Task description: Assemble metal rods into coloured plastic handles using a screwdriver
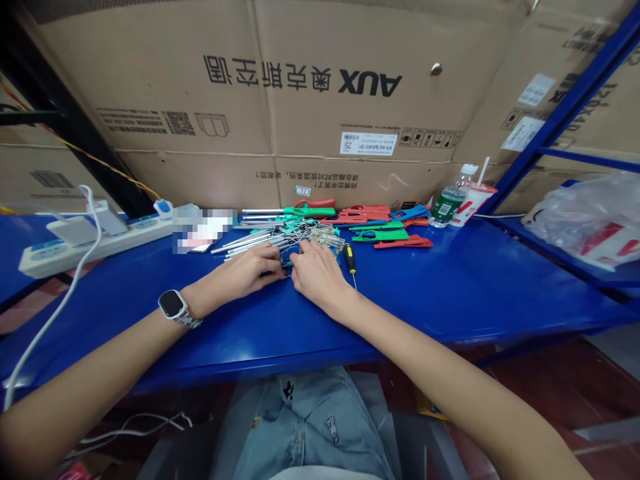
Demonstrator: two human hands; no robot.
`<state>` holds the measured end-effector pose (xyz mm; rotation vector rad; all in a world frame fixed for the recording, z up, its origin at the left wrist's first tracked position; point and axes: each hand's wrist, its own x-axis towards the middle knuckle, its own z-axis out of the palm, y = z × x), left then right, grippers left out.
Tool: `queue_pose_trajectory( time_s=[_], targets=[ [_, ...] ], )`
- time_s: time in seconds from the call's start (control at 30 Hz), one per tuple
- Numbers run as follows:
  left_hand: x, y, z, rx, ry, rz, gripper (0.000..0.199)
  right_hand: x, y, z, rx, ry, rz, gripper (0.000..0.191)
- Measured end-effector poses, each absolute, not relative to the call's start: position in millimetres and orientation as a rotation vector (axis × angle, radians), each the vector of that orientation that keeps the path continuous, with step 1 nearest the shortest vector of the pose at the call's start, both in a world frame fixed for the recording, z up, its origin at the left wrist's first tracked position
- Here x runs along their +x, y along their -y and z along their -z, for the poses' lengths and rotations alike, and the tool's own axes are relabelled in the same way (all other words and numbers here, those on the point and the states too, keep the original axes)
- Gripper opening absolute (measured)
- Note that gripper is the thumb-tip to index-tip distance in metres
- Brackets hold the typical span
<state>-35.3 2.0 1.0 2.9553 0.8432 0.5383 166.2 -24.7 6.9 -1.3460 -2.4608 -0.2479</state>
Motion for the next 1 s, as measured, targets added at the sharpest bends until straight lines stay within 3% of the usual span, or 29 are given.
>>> queue_pose_trajectory(
  time_s=[0.3,0.4,0.6,1.0],
  targets=[
    [-37.1,2.6,-6.4,2.865,-0.956,-0.576,0.015,172.0,19.1,3.2,-1.287,2.365,0.066,0.018],
    [-41.6,1.9,-10.2,2.804,-1.076,-0.587,0.023,173.9,18.6,7.1,-1.269,2.318,0.01,0.02],
    [-44.1,-4.1,-13.5,2.774,-1.091,-0.394,0.021,174.1,19.3,8.3,-1.289,2.292,-0.019,0.02],
    [-39.3,-5.1,-14.4,2.715,-1.092,-0.487,0.018,175.9,19.8,9.7,-1.265,2.297,-0.03,0.023]
  ],
)
